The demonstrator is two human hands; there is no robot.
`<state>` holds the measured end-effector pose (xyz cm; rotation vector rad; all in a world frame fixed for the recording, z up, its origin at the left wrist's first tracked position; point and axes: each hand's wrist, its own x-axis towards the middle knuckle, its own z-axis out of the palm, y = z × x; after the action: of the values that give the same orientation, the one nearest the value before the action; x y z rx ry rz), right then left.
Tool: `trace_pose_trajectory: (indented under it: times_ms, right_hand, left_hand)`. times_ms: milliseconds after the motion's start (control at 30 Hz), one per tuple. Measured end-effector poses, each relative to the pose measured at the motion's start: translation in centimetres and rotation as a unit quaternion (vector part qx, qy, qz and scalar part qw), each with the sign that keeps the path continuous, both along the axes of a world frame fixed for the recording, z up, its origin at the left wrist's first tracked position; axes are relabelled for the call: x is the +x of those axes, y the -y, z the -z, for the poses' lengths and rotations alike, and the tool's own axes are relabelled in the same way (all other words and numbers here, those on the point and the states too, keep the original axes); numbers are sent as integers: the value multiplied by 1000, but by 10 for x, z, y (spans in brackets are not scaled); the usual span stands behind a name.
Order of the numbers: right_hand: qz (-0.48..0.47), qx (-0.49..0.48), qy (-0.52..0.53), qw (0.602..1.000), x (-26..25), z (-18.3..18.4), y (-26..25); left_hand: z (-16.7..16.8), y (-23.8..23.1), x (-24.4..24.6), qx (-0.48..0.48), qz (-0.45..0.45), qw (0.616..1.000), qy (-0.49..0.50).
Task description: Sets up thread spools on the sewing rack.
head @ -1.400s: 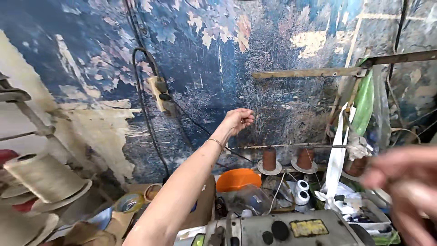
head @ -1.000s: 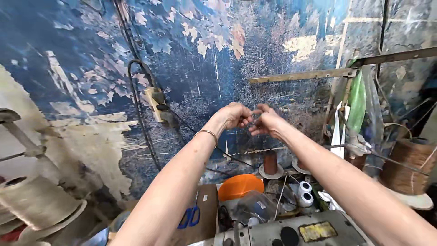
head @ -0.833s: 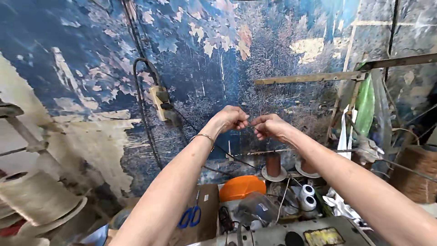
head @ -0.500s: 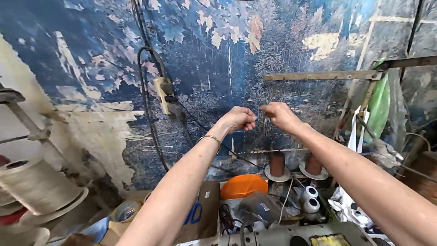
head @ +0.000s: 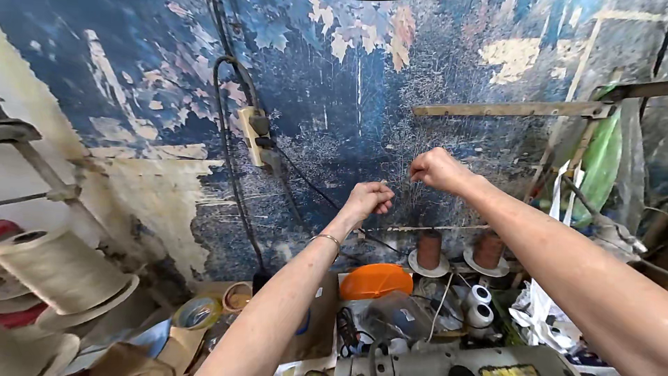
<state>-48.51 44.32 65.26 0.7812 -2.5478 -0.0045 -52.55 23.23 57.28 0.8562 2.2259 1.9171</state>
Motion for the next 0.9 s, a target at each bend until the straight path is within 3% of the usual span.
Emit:
trace_pose_trajectory:
  times_ms: [100,200,267,367,467,600,733,900]
  right_hand:
    - [22,75,1,997,-1,-4,-5]
    - [64,57,11,996,0,-4,-12]
    - [94,37,29,994,2,-3,-13]
    - [90,-7,25,996,-1,0,-15]
    - [101,-57,47,992,-1,-3,-12]
    - [111,-156,75,979,-2,-5,-8]
    - [106,-202,64,972,-2,-11,-12]
    - [135,-412,120,893,2,-19,-9]
  left_hand:
    - [-3,-3,-2,44,-22,998,-25]
    - [-14,-1,-3,-24,-52,989,-138]
    - [-20,0,-5,-15,-52,985,-164]
    - [-28,-8,-6,131,45,988,-64]
    - [-39,-27,6,276,165,942,100]
    - [-49,-63,-3,385,152,906,91]
    - [-48,-76,-21,252,40,961,-104]
    - [-36,-62,-19,67,-35,953,-293]
